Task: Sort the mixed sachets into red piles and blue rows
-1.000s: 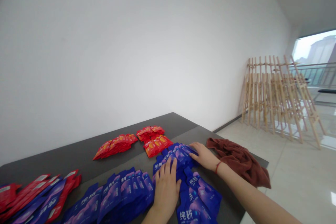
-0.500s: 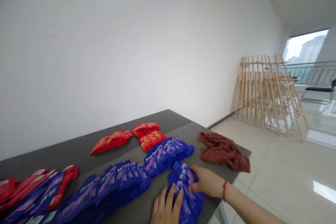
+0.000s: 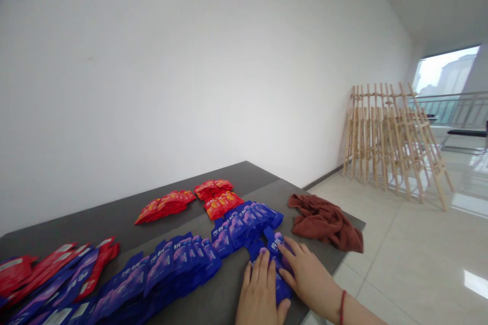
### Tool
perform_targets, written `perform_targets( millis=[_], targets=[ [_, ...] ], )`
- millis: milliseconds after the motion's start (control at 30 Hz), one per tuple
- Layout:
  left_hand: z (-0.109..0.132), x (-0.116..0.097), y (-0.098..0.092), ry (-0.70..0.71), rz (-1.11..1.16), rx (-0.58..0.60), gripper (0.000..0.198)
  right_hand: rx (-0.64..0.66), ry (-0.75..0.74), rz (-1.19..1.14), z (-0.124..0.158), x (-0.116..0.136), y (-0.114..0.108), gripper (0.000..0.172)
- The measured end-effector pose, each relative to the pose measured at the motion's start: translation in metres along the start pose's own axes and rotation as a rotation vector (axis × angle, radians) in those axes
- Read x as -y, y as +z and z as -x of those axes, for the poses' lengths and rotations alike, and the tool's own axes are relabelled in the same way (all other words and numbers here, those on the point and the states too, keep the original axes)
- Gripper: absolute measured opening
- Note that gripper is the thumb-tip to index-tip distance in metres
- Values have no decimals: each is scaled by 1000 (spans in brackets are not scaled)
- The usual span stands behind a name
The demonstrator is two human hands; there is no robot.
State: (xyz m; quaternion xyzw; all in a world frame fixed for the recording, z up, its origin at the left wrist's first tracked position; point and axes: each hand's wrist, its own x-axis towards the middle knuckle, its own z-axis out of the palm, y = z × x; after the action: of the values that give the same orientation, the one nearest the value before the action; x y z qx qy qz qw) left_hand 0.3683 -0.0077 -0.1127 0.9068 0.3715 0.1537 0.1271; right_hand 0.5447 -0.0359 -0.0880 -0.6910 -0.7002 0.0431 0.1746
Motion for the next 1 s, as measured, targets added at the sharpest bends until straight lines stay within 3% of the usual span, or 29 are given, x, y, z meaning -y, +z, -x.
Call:
perform_targets(
  millis=[133, 267, 433, 533, 633, 700, 767, 867, 1000],
  targets=[
    [-2, 1, 1, 23, 10, 14, 64, 111, -51, -29, 8, -5, -9, 67],
    [0, 1, -6, 25, 89, 7, 64, 126, -125, -66, 2, -11, -21, 68],
    [8, 13, -14, 45, 184, -89, 59, -5, 48, -39, -9, -11, -37, 55],
    [15, 23, -43, 91, 204, -214, 54, -46, -8, -111, -3, 11, -52, 49],
    [25, 28, -86, 156, 244, -225, 56, 94, -184, -302, 6, 50, -57, 41],
    [31, 30, -109, 93, 357, -137, 37, 192, -235, -420, 8, 76, -51, 31],
    [36, 34, -120, -31, 511, -78, 12, 218, -197, -519, 5, 95, -38, 17],
    [42, 47, -116, -177, 741, -69, 21, 155, -121, -683, -4, 108, -15, 19],
    [49, 65, -97, -226, 960, -44, 36, 113, -124, -865, -10, 114, 3, 32]
  ],
)
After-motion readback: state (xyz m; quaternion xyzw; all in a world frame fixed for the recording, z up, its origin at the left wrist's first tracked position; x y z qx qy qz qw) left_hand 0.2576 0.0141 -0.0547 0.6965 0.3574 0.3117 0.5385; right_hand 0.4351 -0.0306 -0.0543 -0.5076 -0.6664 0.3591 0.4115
